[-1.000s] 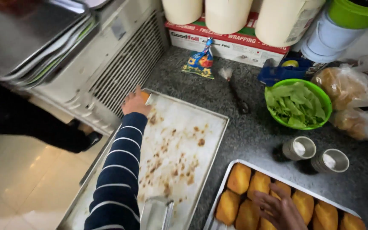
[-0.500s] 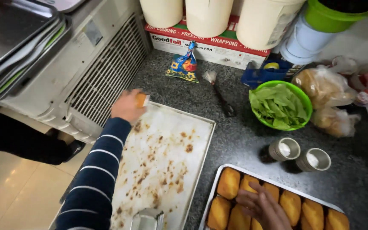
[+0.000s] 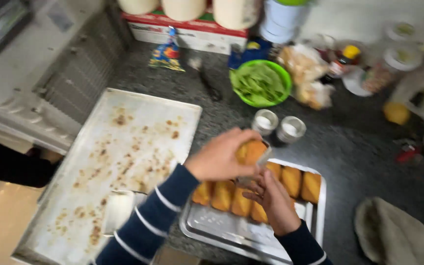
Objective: Removing small baked cakes from their molds and arranging them on a tray.
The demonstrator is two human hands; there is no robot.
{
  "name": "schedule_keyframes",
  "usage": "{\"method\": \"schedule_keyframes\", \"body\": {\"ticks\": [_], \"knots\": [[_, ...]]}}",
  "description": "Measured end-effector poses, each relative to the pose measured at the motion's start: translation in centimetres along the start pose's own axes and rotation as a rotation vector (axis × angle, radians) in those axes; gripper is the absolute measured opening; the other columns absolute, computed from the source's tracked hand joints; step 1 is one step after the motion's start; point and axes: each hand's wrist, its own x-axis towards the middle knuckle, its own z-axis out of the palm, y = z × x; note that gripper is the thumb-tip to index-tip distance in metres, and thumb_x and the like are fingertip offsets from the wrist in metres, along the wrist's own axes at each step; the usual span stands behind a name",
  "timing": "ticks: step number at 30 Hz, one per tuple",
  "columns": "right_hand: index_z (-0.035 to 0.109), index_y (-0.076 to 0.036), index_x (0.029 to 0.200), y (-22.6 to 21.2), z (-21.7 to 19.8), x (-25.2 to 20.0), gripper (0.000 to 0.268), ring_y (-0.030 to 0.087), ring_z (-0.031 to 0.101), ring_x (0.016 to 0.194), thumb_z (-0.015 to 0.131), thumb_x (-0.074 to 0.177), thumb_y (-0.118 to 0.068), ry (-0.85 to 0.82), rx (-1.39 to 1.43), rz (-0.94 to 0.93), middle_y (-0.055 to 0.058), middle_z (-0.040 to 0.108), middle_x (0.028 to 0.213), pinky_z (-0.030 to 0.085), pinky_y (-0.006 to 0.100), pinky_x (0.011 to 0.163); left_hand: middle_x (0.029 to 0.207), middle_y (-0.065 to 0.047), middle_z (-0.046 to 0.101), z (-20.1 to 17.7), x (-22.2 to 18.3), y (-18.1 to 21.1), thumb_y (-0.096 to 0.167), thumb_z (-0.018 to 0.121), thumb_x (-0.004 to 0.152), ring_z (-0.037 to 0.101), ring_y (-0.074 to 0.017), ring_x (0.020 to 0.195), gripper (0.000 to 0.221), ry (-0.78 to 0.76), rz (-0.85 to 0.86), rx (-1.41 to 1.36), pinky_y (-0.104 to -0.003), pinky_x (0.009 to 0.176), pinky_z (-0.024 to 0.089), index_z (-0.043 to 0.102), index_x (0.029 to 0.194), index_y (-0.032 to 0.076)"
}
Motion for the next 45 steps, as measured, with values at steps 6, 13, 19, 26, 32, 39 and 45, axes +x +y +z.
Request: {"method": "schedule_keyframes", "body": {"ticks": [6, 13, 19, 26, 32, 39, 45], "knots": [[0.066, -0.001, 0.157, -3.5, -4.7, -6.1, 0.057, 0.028, 0.068, 0.144, 0.045, 0.115, -0.034, 0.21, 0.014, 0.061, 0.015, 0.074, 0.156, 0.054, 0.044, 0.119, 0.148, -0.006, 0.069, 12.3, -2.3, 5.9, 0.043, 0.083, 0.091, 0.068, -0.0217, 0.138, 0.064, 0.165, -0.091, -0.417, -0.038, 0.11, 0.057, 0.065, 0.147, 0.016], [0.079, 0.002, 0.134, -1.6, -13.6, -9.0, 0.049, 0.027, 0.078, 0.118, 0.056, 0.113, -0.036, 0.265, -0.227, 0.026, 0.017, 0.084, 0.13, 0.061, 0.042, 0.103, 0.146, -0.006, 0.059, 21.1, -3.5, 9.2, 0.052, 0.083, 0.093, 0.06, -0.0173, 0.134, 0.075, 0.095, -0.226, -0.646, -0.035, 0.106, 0.05, 0.052, 0.149, 0.013], [0.075, -0.012, 0.097, 1.1, -19.8, -10.0, 0.039, 0.012, 0.066, 0.095, 0.065, 0.112, -0.046, 0.353, -0.584, -0.096, -0.001, 0.074, 0.093, 0.051, 0.032, 0.088, 0.131, -0.006, 0.065, 26.7, -4.6, 11.0, 0.034, 0.092, 0.091, 0.074, -0.0162, 0.111, 0.065, 0.17, -0.325, -0.899, -0.033, 0.092, 0.064, 0.047, 0.136, 0.016], [0.074, -0.008, 0.117, 0.0, -20.3, -11.8, 0.048, 0.019, 0.07, 0.11, 0.054, 0.111, -0.052, 0.419, -0.556, 0.106, 0.008, 0.076, 0.117, 0.049, 0.034, 0.1, 0.148, -0.012, 0.065, 30.8, -6.1, 12.1, 0.029, 0.088, 0.092, 0.071, -0.02, 0.129, 0.079, 0.292, -0.5, -1.013, -0.034, 0.11, 0.058, 0.042, 0.155, 0.014], [0.069, -0.015, 0.152, 2.9, -23.3, -12.2, 0.069, 0.027, 0.072, 0.104, 0.049, 0.108, -0.065, 0.501, 0.043, 0.254, 0.013, 0.078, 0.126, 0.057, 0.044, 0.082, 0.158, -0.014, 0.057, 28.9, -6.4, 12.8, 0.034, 0.084, 0.094, 0.066, -0.0355, 0.138, 0.084, 0.071, -0.594, -0.379, -0.049, 0.113, 0.055, 0.04, 0.163, 0.017], [0.068, -0.005, 0.151, 1.2, -20.8, -13.8, 0.084, 0.036, 0.073, 0.117, 0.031, 0.113, -0.07, 0.374, 0.175, 0.29, 0.023, 0.079, 0.132, 0.058, 0.063, 0.1, 0.143, -0.022, 0.053, 32.3, -6.9, 12.9, 0.031, 0.091, 0.093, 0.068, -0.0468, 0.112, 0.087, -0.003, -0.503, 0.062, -0.061, 0.083, 0.064, 0.044, 0.163, 0.011], [0.057, -0.014, 0.164, 0.3, -19.6, -14.6, 0.078, 0.038, 0.068, 0.132, 0.03, 0.111, -0.064, 0.397, 0.212, 0.288, 0.025, 0.074, 0.143, 0.053, 0.069, 0.112, 0.151, -0.007, 0.069, 31.3, -13.6, 11.6, 0.057, 0.072, 0.097, 0.079, -0.0248, 0.105, 0.09, 0.069, -0.694, -0.268, -0.049, 0.099, 0.061, 0.046, 0.173, 0.016]]}}
